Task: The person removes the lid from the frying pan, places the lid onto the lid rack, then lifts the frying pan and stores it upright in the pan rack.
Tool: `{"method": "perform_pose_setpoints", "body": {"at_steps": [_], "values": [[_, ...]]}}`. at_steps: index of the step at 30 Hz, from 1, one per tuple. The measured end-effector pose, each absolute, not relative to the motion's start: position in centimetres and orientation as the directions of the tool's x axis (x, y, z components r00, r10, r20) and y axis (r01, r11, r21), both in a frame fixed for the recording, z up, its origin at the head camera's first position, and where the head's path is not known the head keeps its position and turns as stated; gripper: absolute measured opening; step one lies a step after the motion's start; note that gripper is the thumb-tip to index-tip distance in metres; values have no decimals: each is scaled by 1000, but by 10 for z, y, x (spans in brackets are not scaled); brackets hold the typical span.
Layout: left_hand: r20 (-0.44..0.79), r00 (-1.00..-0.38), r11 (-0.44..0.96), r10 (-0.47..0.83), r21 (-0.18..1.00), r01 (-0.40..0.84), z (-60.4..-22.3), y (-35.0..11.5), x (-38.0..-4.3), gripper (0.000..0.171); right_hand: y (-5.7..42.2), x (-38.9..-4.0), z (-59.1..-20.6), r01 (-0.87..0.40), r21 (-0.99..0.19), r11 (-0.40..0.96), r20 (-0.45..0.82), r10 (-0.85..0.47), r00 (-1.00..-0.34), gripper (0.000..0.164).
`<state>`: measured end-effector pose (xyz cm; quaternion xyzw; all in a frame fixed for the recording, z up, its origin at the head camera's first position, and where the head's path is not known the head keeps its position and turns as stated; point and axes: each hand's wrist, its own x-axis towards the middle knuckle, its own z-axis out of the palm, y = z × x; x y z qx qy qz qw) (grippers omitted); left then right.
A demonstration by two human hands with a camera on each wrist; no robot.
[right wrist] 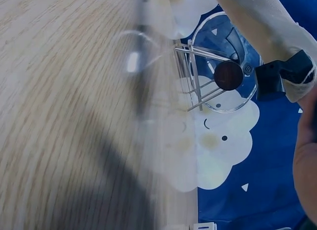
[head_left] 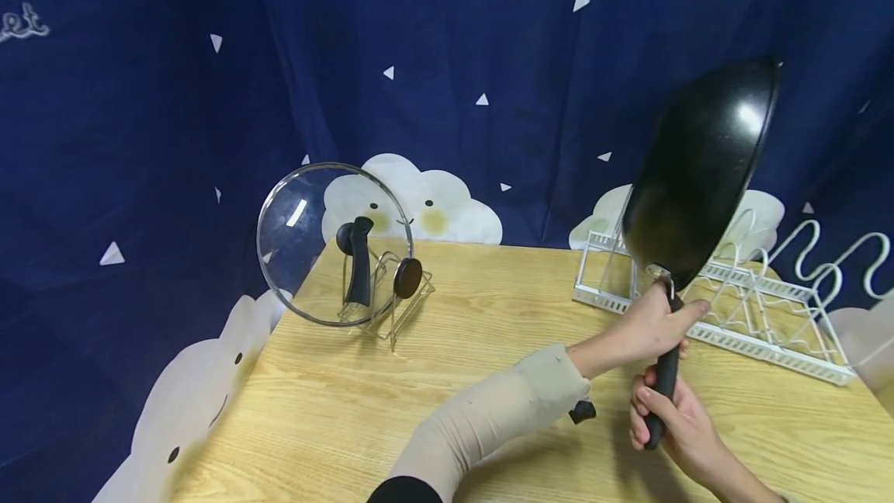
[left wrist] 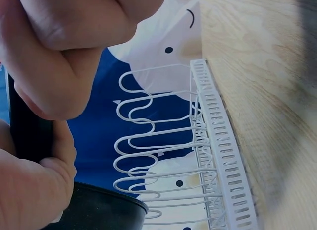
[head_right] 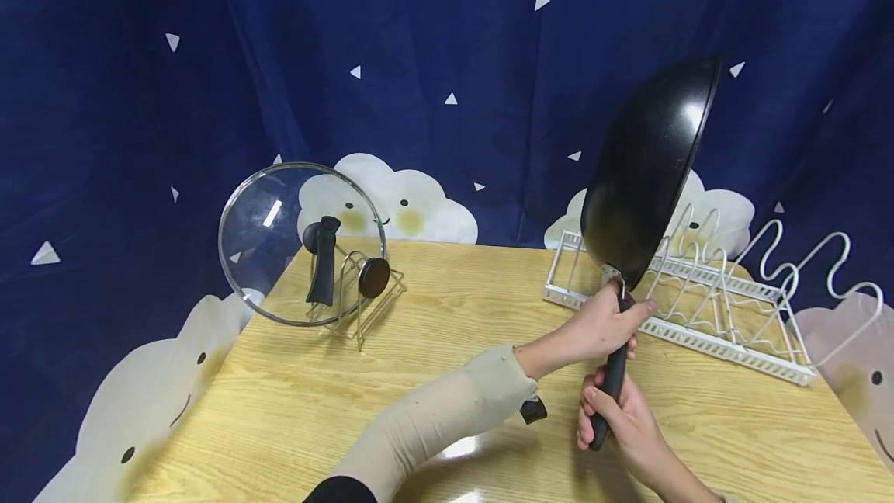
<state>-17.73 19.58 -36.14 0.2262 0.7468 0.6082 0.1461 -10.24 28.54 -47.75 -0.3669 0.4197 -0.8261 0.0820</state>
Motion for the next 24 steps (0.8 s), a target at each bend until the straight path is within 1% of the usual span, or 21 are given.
{"method": "perform_pose_setpoints", "body": {"at_steps": [2, 6, 10, 13, 18, 24], "values": [[51, -855, 152, 516, 977, 150, -362, 195, -178, 22, 276, -96, -459, -157, -756, -636, 528, -450, -720, 30], [54, -855, 161, 516, 974, 158, -362, 195, -179, 24, 270, -91, -445, -124, -745, -656, 519, -452, -726, 37], [47, -855, 213, 516, 960, 182, -363, 195, -179, 26, 269, -90, -446, -87, -721, -688, 524, -458, -718, 38], [43, -858, 219, 512, 959, 179, -365, 198, -178, 26, 271, -89, -448, -73, -711, -700, 529, -464, -710, 39], [43, -866, 179, 498, 972, 151, -368, 204, -178, 25, 274, -87, -446, -65, -703, -709, 532, -463, -708, 38], [54, -852, 119, 521, 984, 135, -370, 208, -180, 24, 279, -85, -443, -20, -703, -711, 511, -485, -709, 40]]}}
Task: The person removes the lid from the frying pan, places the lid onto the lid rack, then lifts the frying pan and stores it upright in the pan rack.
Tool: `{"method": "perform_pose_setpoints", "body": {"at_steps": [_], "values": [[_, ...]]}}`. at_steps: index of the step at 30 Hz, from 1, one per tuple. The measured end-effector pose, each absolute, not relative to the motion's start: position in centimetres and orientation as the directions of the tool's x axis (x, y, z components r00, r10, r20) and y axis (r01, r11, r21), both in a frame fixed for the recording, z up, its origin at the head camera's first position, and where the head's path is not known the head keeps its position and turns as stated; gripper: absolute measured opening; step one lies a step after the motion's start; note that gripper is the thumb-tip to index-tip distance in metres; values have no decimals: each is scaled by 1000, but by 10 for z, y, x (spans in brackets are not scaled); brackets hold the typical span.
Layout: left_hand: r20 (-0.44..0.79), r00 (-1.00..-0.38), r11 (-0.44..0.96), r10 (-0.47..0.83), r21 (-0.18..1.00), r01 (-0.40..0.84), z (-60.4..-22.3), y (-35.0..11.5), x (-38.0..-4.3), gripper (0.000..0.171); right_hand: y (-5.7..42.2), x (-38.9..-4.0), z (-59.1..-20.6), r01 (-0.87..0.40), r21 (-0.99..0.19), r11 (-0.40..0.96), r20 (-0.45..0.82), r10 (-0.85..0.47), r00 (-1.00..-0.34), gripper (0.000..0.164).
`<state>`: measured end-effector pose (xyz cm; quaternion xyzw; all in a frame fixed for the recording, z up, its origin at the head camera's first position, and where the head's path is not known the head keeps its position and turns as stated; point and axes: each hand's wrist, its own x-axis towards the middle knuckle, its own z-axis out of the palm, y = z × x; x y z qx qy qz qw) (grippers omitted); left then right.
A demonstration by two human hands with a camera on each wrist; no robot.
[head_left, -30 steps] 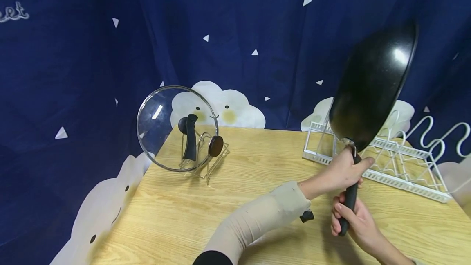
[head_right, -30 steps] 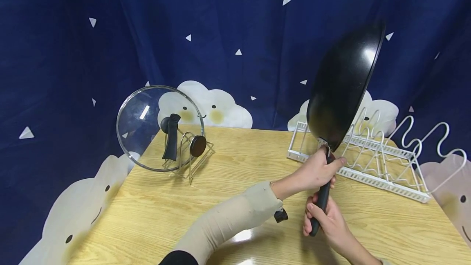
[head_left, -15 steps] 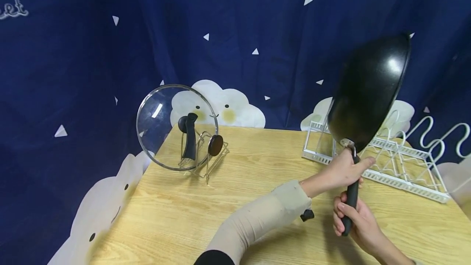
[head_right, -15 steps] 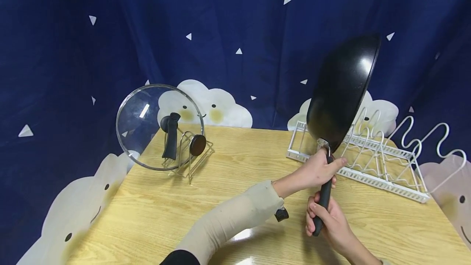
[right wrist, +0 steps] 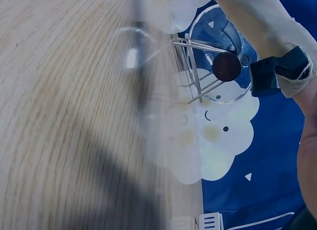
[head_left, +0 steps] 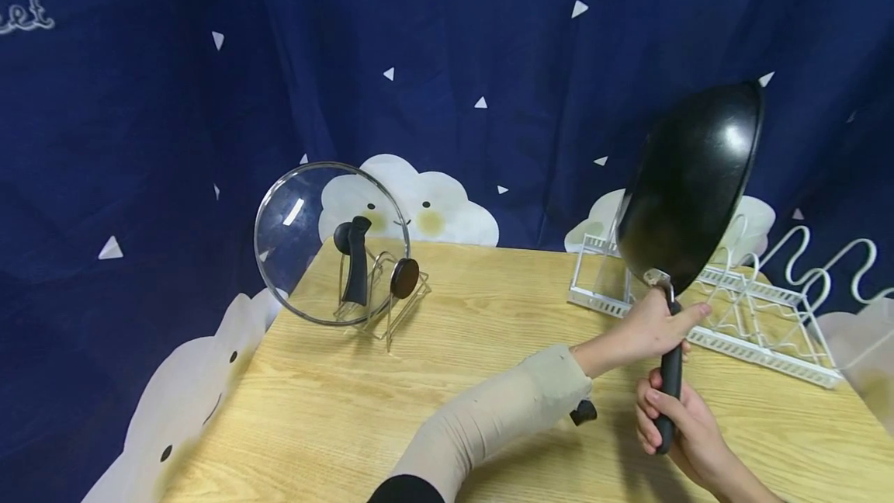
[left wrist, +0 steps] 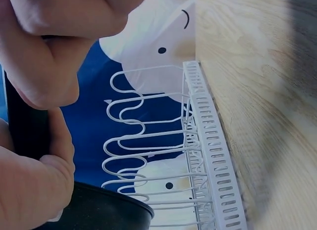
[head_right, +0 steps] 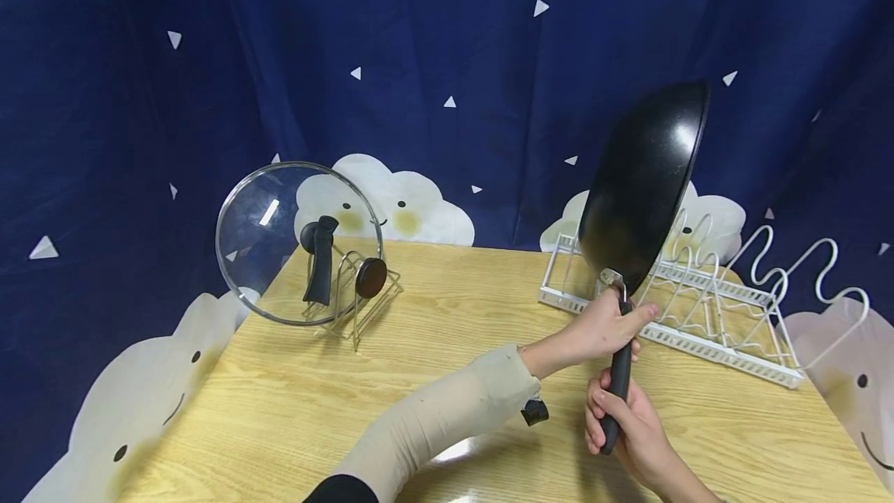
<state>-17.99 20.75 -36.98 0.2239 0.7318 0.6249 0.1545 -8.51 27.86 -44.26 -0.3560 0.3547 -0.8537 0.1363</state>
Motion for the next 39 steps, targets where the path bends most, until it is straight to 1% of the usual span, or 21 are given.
{"method": "perform_pose_setpoints", "body": {"at_steps": [3, 10, 20, 26, 31, 35, 39], "values": [[53, -853, 114, 519, 985, 130, -371, 209, -180, 25, 279, -85, -442, -5, -694, -720, 506, -483, -715, 41], [31, -865, 154, 501, 980, 124, -378, 212, -178, 29, 282, -84, -446, -4, -679, -734, 518, -475, -712, 42], [-14, -880, 137, 474, 989, 58, -384, 218, -182, 24, 285, -84, -448, 12, -677, -736, 505, -476, -720, 41], [-35, -892, 193, 450, 979, 59, -390, 220, -182, 31, 287, -83, -454, 30, -684, -729, 481, -482, -733, 40], [-73, -901, 205, 428, 979, 18, -395, 222, -182, 35, 287, -83, -457, 64, -679, -731, 449, -482, -753, 39], [-76, -906, 236, 415, 971, 27, -399, 224, -183, 37, 287, -83, -459, 103, -662, -742, 429, -487, -761, 39], [-42, -909, 270, 415, 960, 79, -401, 226, -186, 37, 288, -84, -460, 109, -662, -742, 412, -481, -774, 39]]}}
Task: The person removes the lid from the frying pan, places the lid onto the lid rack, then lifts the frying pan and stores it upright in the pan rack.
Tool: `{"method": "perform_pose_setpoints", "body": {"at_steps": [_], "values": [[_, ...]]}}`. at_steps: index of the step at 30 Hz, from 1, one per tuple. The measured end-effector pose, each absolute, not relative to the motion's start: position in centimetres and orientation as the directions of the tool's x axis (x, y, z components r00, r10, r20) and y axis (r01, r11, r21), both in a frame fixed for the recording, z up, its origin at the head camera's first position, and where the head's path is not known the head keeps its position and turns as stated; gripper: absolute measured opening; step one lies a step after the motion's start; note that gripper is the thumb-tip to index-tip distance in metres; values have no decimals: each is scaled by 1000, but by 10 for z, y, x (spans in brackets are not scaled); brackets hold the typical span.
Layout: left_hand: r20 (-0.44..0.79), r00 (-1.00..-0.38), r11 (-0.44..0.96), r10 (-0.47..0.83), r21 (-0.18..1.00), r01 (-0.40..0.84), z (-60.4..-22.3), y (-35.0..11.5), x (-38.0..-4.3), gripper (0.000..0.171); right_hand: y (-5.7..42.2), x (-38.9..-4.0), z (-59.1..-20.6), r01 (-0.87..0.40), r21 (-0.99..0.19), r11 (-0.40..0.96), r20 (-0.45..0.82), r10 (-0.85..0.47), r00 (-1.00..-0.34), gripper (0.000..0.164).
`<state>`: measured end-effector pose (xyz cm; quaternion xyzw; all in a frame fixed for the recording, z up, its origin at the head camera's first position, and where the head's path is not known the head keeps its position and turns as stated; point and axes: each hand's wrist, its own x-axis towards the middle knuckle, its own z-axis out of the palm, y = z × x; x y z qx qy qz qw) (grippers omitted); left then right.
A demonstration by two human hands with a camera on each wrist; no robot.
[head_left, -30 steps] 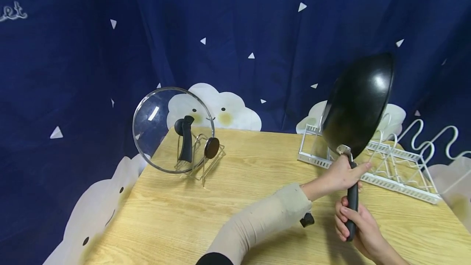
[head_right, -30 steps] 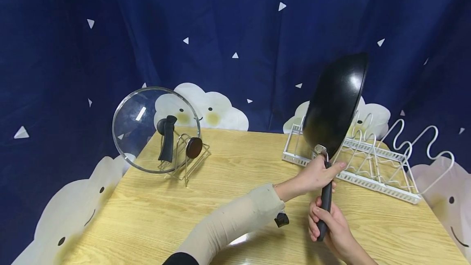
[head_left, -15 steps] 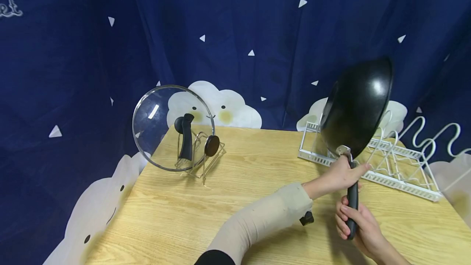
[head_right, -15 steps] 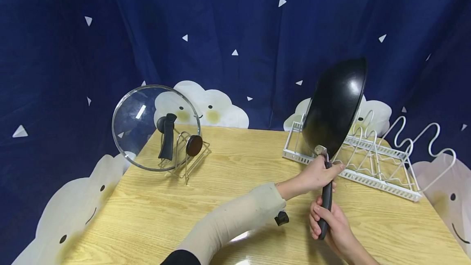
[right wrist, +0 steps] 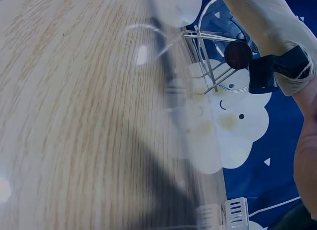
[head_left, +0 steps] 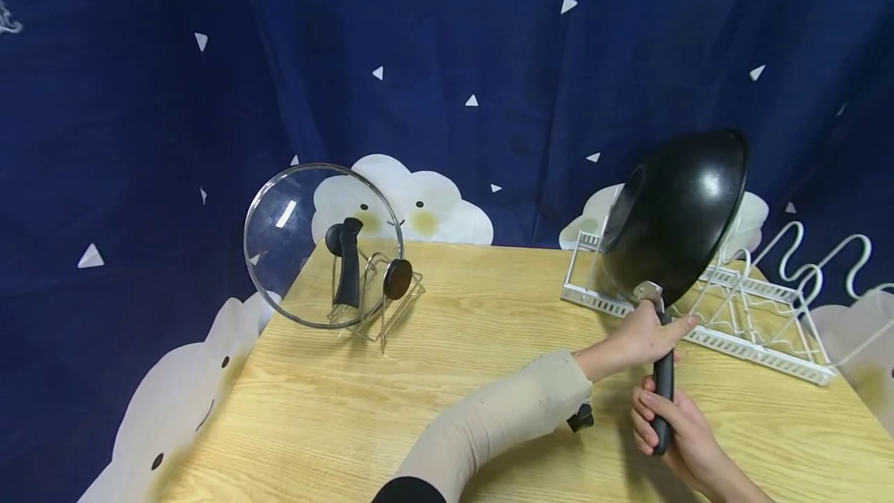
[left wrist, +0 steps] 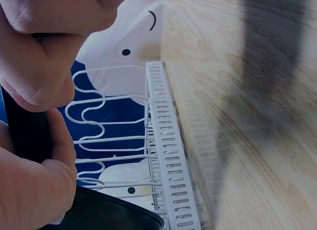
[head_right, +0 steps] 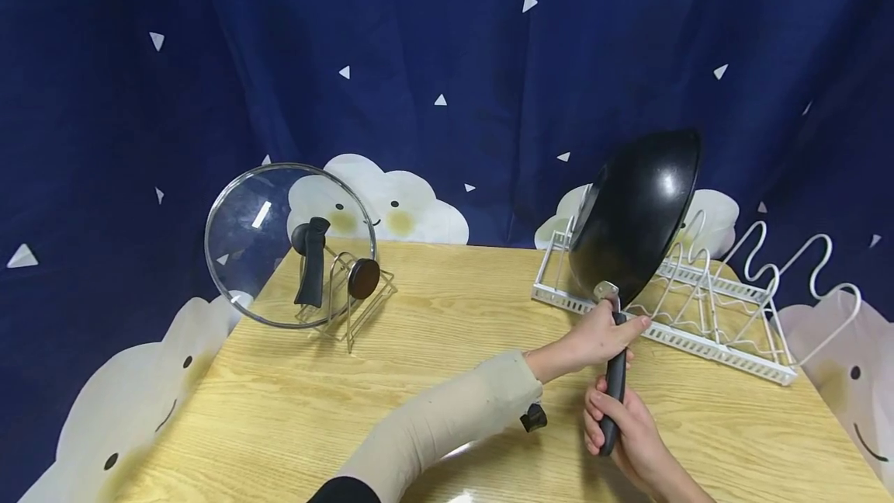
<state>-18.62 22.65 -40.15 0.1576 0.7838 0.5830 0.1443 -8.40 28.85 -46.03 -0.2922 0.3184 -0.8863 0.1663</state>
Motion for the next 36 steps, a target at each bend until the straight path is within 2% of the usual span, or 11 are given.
{"method": "perform_pose_setpoints", "body": {"at_steps": [6, 13, 18, 21, 26, 29, 33, 36], "values": [[-12, -912, 342, 411, 929, 142, -403, 230, -190, 36, 291, -85, -461, 109, -696, -709, 347, -466, -814, 36], [-40, -910, 318, 412, 942, 102, -403, 232, -193, 41, 293, -86, -460, 88, -726, -682, 329, -456, -827, 33], [-38, -917, 328, 397, 939, 103, -404, 232, -197, 40, 296, -91, -458, 70, -794, -603, 276, -462, -843, 25], [-30, -917, 337, 398, 934, 116, -407, 232, -198, 37, 300, -91, -458, 99, -838, -537, 203, -475, -856, 24], [-57, -903, 291, 426, 954, 77, -416, 233, -197, 34, 309, -91, -463, 155, -914, -374, 38, -460, -887, 22], [-83, -891, 270, 446, 962, 45, -423, 233, -198, 35, 310, -92, -463, 163, -962, -219, -69, -383, -921, 11], [-102, -875, 244, 473, 970, 19, -430, 232, -201, 33, 308, -97, -458, 213, -977, 23, -211, -274, -938, 24], [-103, -869, 238, 484, 971, 17, -433, 231, -205, 31, 306, -101, -454, 248, -958, 146, -278, -251, -927, 26]]}}
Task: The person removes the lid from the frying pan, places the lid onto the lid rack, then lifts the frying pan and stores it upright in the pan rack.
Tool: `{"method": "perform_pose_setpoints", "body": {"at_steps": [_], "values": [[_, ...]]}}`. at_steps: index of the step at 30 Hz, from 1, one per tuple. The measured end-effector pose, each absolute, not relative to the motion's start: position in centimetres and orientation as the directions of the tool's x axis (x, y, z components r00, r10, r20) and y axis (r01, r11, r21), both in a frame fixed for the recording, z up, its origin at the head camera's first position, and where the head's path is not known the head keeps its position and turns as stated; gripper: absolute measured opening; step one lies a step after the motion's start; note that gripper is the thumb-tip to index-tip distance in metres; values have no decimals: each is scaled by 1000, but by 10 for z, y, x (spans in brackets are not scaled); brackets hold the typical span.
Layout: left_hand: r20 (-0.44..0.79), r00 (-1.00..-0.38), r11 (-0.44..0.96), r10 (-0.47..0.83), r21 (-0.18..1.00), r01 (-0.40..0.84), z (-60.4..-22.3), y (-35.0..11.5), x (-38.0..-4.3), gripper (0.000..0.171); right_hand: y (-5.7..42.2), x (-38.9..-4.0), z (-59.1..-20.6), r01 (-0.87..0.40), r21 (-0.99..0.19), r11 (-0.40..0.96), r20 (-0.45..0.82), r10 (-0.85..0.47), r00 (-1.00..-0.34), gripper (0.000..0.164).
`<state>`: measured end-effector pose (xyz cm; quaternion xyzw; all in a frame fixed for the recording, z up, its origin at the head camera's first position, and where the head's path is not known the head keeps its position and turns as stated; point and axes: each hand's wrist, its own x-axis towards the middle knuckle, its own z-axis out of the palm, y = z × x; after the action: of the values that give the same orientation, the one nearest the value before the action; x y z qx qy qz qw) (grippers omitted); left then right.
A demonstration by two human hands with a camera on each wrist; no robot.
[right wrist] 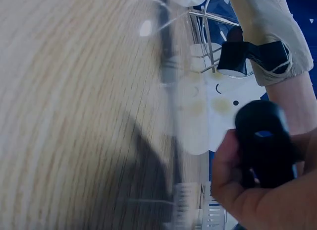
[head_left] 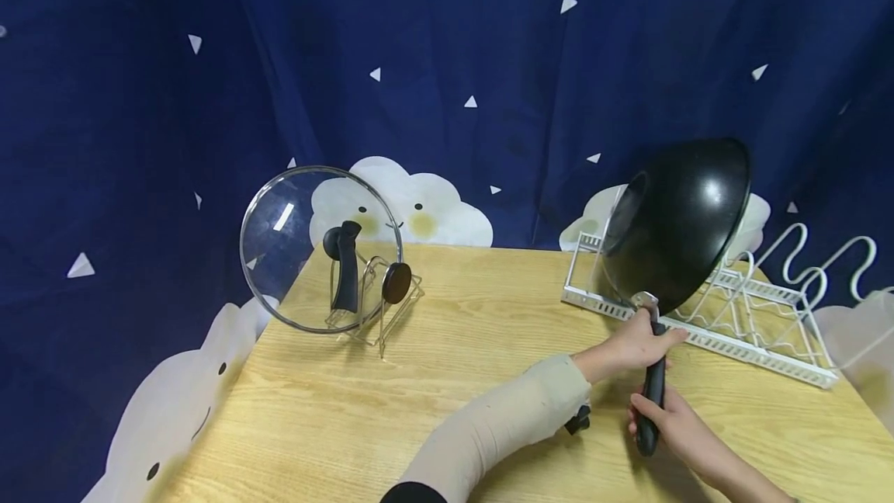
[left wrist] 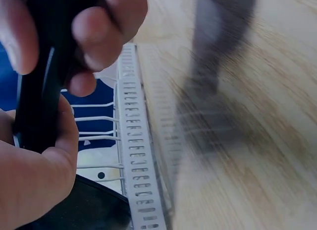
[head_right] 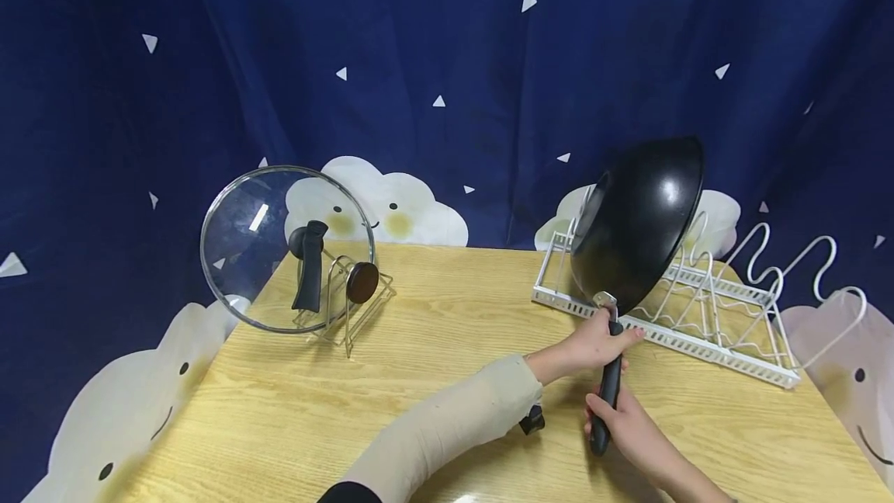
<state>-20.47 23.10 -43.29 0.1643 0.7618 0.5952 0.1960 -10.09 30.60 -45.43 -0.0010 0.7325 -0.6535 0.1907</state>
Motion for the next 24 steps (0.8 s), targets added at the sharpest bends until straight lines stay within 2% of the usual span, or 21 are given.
{"method": "perform_pose_setpoints", "body": {"at_steps": [6, 12, 15, 24], "values": [[-109, -851, 252, 514, 967, 28, -439, 229, -210, 31, 306, -105, -454, 258, -937, 236, -319, -272, -908, 25], [-109, -838, 272, 535, 961, 49, -442, 229, -214, 16, 309, -111, -461, 249, -942, 226, -315, -330, -890, 22], [-106, -846, 274, 522, 960, 49, -444, 231, -215, 20, 311, -113, -463, 237, -944, 228, -308, -356, -882, 23], [-122, -859, 255, 497, 967, 10, -449, 231, -216, 16, 313, -118, -469, 173, -892, 418, -312, -292, -904, 27]]}}
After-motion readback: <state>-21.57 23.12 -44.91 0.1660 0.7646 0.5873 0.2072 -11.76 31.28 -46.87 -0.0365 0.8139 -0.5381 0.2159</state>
